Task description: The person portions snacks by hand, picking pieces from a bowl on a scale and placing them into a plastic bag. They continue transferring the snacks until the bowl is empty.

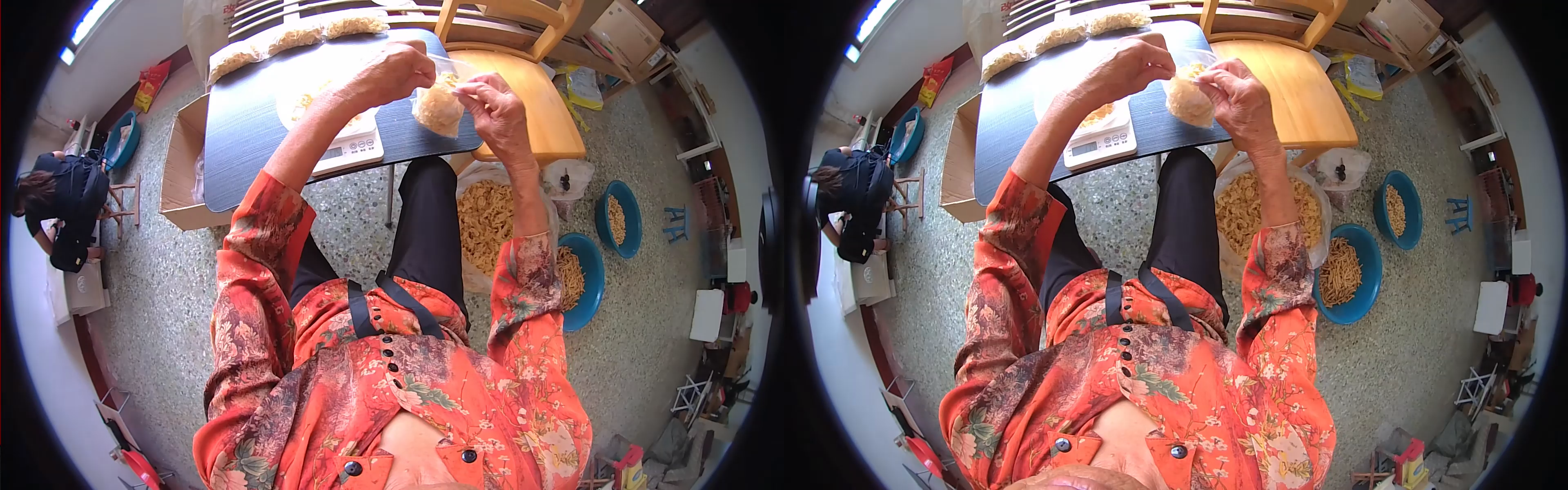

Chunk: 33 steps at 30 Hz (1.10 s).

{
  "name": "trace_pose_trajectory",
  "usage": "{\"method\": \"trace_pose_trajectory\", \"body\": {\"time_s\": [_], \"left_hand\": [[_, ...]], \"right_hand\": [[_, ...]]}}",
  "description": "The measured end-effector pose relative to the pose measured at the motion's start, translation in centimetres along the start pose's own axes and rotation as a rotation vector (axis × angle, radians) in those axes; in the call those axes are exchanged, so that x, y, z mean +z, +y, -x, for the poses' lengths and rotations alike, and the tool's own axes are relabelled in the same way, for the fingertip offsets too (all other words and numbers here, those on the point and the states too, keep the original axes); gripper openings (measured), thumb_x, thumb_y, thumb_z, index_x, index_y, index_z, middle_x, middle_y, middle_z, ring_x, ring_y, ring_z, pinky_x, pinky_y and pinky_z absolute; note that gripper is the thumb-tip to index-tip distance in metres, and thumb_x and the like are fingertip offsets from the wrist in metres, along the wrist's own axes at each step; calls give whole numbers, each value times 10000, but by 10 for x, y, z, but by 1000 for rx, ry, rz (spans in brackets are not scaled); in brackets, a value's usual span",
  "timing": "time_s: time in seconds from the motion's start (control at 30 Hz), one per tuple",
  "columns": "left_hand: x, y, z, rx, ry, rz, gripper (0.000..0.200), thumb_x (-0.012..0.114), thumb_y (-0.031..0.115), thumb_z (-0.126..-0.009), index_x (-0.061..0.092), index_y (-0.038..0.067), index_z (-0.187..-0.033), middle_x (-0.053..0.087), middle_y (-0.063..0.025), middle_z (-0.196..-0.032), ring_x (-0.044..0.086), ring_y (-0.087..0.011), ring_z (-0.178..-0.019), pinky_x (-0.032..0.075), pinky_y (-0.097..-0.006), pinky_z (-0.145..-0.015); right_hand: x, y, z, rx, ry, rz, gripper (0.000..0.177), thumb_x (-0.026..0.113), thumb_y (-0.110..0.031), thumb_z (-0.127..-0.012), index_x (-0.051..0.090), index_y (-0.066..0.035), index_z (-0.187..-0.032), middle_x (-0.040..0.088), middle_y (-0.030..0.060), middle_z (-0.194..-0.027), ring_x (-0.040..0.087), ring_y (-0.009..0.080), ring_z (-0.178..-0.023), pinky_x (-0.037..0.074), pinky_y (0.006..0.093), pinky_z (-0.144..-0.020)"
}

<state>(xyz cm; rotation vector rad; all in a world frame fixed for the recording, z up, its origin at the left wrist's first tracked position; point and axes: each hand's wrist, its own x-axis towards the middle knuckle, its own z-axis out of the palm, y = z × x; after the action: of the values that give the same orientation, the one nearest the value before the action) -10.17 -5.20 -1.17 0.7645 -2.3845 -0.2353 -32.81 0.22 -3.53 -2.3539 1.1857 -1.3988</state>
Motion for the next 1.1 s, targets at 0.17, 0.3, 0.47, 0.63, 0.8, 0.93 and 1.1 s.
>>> {"method": "trace_pose_trajectory", "body": {"time_s": [0.17,0.3,0.47,0.63,0.8,0.93,1.1], "left_hand": [[12,-19,1,-48,6,143,40,729,94,-824,746,59,-833,636,-104,-844,659,-260,-846,523,-369,-762],[3,-23,2,-32,-26,120,107,696,139,-928,738,42,-908,646,-80,-963,657,-207,-916,539,-333,-809],[2,-32,-5,-4,-22,78,83,715,123,-907,739,43,-903,664,-79,-1009,664,-207,-922,548,-321,-829],[-2,-34,-3,22,-41,116,94,725,88,-887,751,69,-974,685,-69,-1063,681,-204,-929,561,-314,-815],[-29,-21,12,-263,91,227,107,751,43,-838,749,61,-944,698,-82,-941,699,-197,-859,600,-315,-723],[-45,-50,42,-224,-12,-81,105,706,69,-870,715,49,-973,717,-69,-841,696,-196,-730,562,-317,-650],[-12,-52,77,-284,-141,-309,224,730,42,-823,734,86,-1043,654,-107,-977,655,-271,-973,535,-402,-814]], "right_hand": [[17,5,6,76,-56,-80,127,720,-93,-892,730,12,-963,684,124,-906,678,242,-806,548,328,-750],[18,3,0,16,-22,-55,120,720,-93,-898,732,2,-970,683,108,-902,662,212,-777,528,298,-697],[19,-1,-5,-23,35,10,116,715,-109,-900,727,-4,-948,681,130,-873,674,261,-792,544,332,-722],[27,0,0,75,15,-93,102,701,-93,-922,717,-4,-968,684,94,-868,647,176,-735,518,279,-676],[31,-4,1,20,66,-30,109,718,-103,-891,712,-7,-941,707,136,-889,690,287,-787,556,339,-715],[39,-9,6,-92,160,94,97,723,-99,-878,714,-17,-931,703,138,-891,689,306,-794,560,353,-713],[52,-19,16,-70,182,128,105,727,-111,-874,717,-21,-929,697,137,-883,688,307,-792,560,364,-709]]}}
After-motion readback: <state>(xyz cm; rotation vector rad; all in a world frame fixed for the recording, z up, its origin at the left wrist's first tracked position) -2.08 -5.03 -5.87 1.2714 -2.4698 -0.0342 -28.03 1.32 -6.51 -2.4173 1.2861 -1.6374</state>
